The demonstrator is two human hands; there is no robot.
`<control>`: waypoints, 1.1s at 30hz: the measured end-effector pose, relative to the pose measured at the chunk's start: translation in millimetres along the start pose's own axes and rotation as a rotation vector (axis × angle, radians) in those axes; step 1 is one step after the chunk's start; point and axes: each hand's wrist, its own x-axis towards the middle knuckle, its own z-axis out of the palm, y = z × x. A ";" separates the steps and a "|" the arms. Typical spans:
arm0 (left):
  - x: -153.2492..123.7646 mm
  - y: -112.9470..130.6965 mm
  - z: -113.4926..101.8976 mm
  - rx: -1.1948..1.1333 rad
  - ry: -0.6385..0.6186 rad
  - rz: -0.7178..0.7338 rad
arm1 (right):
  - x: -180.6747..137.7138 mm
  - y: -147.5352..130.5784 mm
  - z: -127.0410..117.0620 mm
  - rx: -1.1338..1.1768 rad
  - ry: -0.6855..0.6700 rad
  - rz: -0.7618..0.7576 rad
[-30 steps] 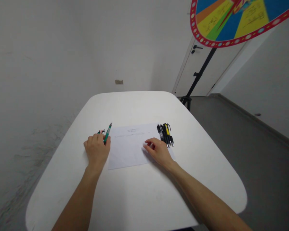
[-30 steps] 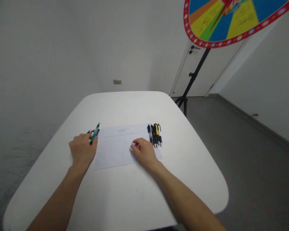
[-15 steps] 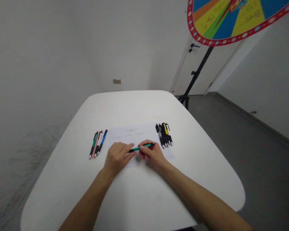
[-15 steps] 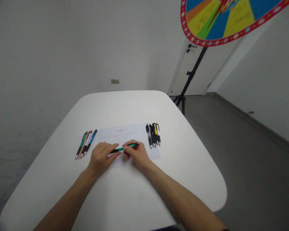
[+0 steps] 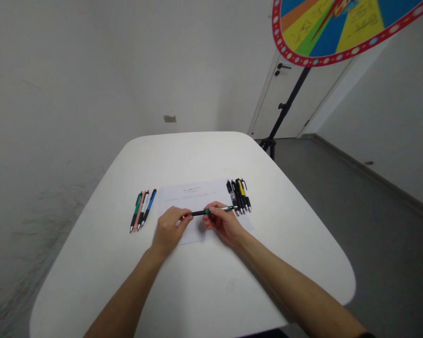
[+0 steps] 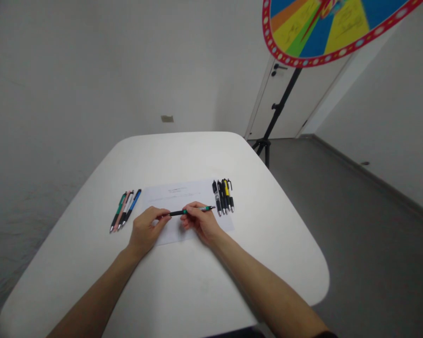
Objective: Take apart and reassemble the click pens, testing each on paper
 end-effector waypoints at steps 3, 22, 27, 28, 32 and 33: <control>-0.8 1.1 1.4 -0.026 0.013 -0.047 | -0.1 2.9 -1.3 -0.001 -0.023 0.031; -0.8 3.0 -0.2 0.079 -0.055 0.151 | -1.7 2.4 -1.5 0.064 -0.065 0.078; -2.0 5.1 1.2 0.208 -0.047 0.269 | -2.2 1.5 -3.1 0.113 -0.111 0.139; -1.9 5.6 1.3 0.238 -0.039 0.300 | -2.1 1.6 -3.7 0.122 -0.121 0.149; 0.6 7.7 1.1 0.289 -0.019 0.368 | -2.1 2.3 -4.9 0.135 -0.136 0.162; 1.3 8.0 1.1 0.296 -0.013 0.367 | -2.3 2.4 -4.7 0.133 -0.139 0.159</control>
